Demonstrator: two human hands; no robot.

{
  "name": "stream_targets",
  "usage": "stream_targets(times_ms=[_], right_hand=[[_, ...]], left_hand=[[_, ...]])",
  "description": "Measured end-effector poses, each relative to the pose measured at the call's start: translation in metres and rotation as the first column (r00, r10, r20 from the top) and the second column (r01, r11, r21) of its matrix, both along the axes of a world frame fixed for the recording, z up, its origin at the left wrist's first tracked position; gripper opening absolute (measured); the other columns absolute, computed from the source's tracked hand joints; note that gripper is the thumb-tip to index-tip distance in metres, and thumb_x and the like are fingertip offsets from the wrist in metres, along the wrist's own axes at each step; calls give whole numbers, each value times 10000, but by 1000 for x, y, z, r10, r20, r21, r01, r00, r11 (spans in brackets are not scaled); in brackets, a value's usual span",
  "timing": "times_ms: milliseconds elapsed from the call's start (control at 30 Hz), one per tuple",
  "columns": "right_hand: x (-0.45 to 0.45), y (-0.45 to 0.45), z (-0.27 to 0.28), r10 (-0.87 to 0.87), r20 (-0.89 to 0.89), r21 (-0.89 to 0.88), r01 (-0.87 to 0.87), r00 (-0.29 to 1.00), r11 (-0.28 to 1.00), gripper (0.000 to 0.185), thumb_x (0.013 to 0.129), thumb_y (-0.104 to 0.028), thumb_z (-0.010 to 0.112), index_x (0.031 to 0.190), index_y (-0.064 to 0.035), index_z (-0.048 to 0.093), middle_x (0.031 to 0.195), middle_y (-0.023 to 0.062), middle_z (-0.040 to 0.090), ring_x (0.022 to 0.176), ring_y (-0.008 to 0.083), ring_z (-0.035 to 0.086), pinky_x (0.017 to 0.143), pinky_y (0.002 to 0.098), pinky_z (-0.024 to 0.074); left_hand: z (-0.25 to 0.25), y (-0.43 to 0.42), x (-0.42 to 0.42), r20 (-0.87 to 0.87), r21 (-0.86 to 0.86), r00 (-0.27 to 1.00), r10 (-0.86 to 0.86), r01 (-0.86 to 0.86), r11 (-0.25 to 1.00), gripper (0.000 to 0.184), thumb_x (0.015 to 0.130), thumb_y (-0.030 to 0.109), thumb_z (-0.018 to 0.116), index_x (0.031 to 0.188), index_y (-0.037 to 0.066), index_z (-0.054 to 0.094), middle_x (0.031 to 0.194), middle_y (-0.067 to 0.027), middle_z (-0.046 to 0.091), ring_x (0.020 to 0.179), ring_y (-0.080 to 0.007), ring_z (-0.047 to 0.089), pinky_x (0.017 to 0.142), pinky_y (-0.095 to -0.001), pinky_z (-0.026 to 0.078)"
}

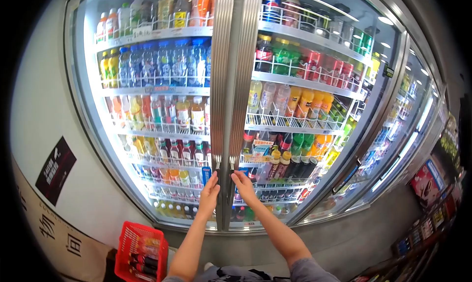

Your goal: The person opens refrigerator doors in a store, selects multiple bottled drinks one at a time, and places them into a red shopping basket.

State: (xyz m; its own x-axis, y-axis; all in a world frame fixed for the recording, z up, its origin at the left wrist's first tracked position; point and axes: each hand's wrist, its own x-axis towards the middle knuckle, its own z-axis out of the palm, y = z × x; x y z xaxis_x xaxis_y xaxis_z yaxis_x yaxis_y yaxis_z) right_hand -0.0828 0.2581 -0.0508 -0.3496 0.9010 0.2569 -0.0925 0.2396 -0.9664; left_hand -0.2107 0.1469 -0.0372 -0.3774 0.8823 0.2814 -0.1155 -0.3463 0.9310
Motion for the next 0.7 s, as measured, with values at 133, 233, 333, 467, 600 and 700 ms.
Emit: stream_targets(times_ms=[133, 233, 333, 467, 600, 700], right_hand=[[-16, 6, -5, -39, 123, 78, 29, 992, 996, 480, 1010, -423, 447, 1015, 17, 639, 922, 85, 676, 884, 155, 625, 827, 282, 473], [-24, 19, -16, 154, 13, 50, -155, 988, 987, 502, 1023, -433, 403, 909, 7, 617, 820, 61, 641, 795, 147, 603, 768, 277, 473], [-31, 20, -26, 110, 15, -47, -109, 994, 993, 538, 1041, -441, 321, 826, -21, 580, 759, 47, 586, 753, 142, 563, 734, 275, 437], [-39, 22, -43, -8, -13, 60, 9, 1000, 998, 570, 1030, -469, 353, 702, -36, 529, 654, 13, 520, 654, 110, 522, 623, 262, 402], [-49, 6, -38, -233, 47, 42, 231, 971, 972, 544, 1034, -438, 363, 717, -31, 535, 665, 29, 525, 652, 123, 515, 639, 273, 415], [-55, 1, -33, -289, 7, 4, 289, 957, 957, 535, 1028, -443, 381, 732, -29, 544, 667, 25, 528, 651, 114, 509, 630, 270, 405]], left_hand=[[10, 7, -10, -15, -43, 992, -129, 128, 991, 573, 953, 23, 476, 1495, 56, 291, 1539, -104, 313, 1408, -255, 320, 1113, -345, 296], [5, 3, -18, -24, -52, 984, -177, 176, 983, 567, 968, 33, 491, 1493, 40, 276, 1524, -127, 329, 1410, -262, 314, 1118, -328, 290], [4, 0, -28, 32, -47, 967, -251, 252, 966, 573, 968, 31, 492, 1494, 27, 262, 1521, -144, 327, 1402, -264, 328, 1115, -327, 299], [1, -6, -39, 41, -68, 961, -273, 276, 959, 559, 969, 37, 498, 1481, 4, 276, 1506, -156, 347, 1370, -260, 381, 1108, -329, 312], [-8, -11, -44, 61, -117, 957, -284, 290, 950, 504, 998, 121, 471, 1471, 30, 321, 1491, -163, 375, 1330, -248, 434, 1054, -325, 365], [-22, -11, -42, 82, -135, 947, -312, 320, 938, 473, 998, 126, 460, 1454, 39, 365, 1460, -163, 421, 1296, -240, 476, 1001, -311, 399]])
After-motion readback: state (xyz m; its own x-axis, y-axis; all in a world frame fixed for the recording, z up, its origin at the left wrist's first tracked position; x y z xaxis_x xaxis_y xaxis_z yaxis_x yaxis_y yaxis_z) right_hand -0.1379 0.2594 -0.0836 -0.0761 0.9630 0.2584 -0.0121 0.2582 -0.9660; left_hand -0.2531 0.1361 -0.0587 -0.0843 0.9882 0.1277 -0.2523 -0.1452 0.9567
